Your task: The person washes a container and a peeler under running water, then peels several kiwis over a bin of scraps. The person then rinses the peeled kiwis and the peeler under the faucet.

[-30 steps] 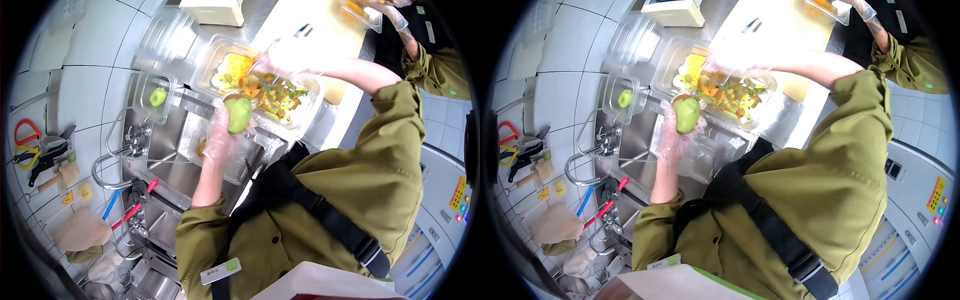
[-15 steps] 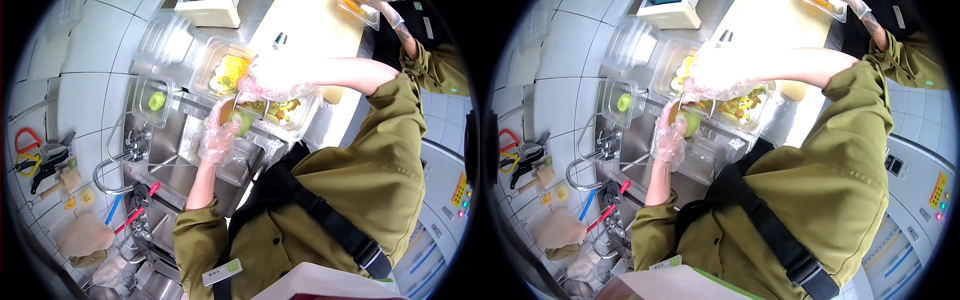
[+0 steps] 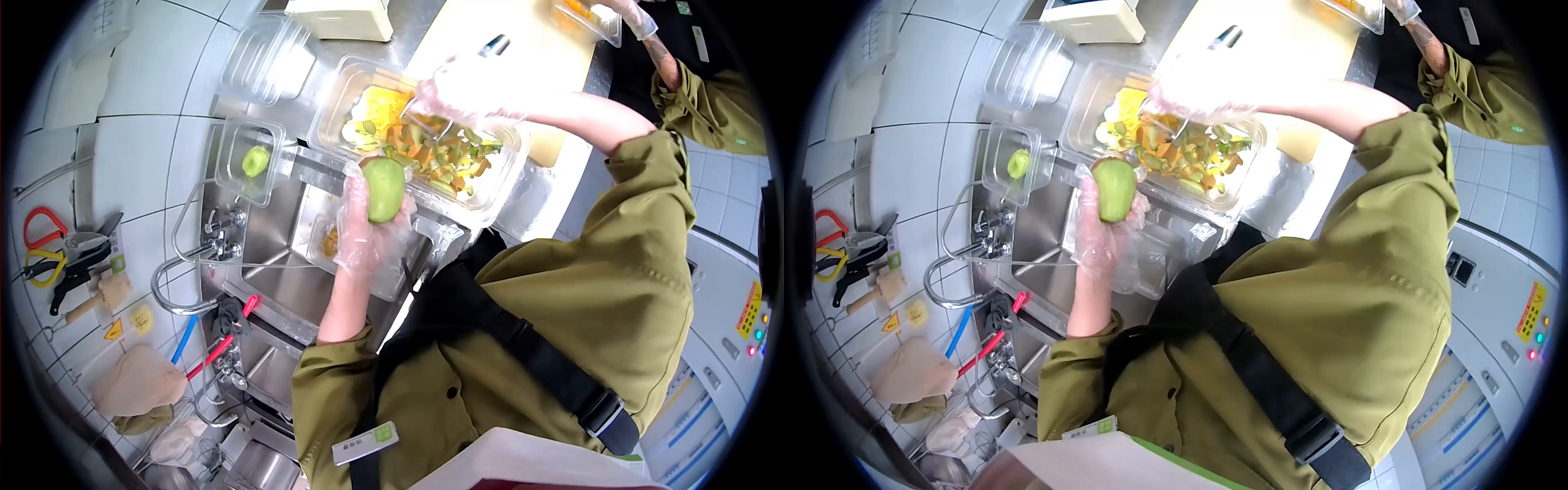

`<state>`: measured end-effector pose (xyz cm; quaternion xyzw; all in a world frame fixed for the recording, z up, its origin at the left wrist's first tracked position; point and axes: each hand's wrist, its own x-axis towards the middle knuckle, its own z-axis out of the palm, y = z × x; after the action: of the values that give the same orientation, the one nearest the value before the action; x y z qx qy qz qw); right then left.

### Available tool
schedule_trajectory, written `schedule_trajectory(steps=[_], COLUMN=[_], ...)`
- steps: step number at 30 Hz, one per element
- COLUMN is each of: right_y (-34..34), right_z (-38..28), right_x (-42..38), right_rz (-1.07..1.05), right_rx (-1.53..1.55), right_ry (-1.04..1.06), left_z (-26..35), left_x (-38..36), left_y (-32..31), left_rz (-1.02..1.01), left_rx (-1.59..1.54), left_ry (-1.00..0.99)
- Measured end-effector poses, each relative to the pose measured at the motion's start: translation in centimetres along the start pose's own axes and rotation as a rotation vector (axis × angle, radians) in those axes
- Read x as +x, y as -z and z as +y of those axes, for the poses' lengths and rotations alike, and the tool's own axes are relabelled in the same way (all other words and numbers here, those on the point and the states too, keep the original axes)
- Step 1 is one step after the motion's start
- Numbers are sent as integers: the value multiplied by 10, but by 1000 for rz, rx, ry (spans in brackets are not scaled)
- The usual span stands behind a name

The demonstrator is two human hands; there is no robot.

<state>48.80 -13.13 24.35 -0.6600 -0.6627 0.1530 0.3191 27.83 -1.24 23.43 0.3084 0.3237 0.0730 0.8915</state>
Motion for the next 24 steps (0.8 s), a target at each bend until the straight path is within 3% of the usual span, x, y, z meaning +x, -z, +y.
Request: schedule_trajectory(steps=[2, 5, 6, 10, 13, 15, 16, 21, 24], right_y=[3, 22, 11, 3, 28, 39, 33, 12, 15], right_z=[10, -33, -22, 19, -34, -54, -42, 7, 26], right_x=[3, 11, 11, -1, 12, 20, 19, 13, 12], right_rz=[-49, -101, -50, -58, -170, -203, -204, -78, -143], right_rx=[-160, -345, -254, -36, -166, -100, 69, 111, 97], right_ry=[-93, 111, 126, -85, -77, -106, -136, -43, -246], left_z=[3, 8, 8, 14, 9, 11, 13, 17, 30], left_x=[6, 10, 8, -4, 10, 12, 10, 12, 16], left_y=[-2, 7, 10, 12, 10, 12, 10, 6, 27], left_rz=[-44, -235, -316, -191, -126, -195, -189, -99, -229], left_rx=[44, 112, 130, 311, 324, 322, 326, 407, 532], left_ry=[4, 92, 134, 87, -70, -21, -6, 12, -67])
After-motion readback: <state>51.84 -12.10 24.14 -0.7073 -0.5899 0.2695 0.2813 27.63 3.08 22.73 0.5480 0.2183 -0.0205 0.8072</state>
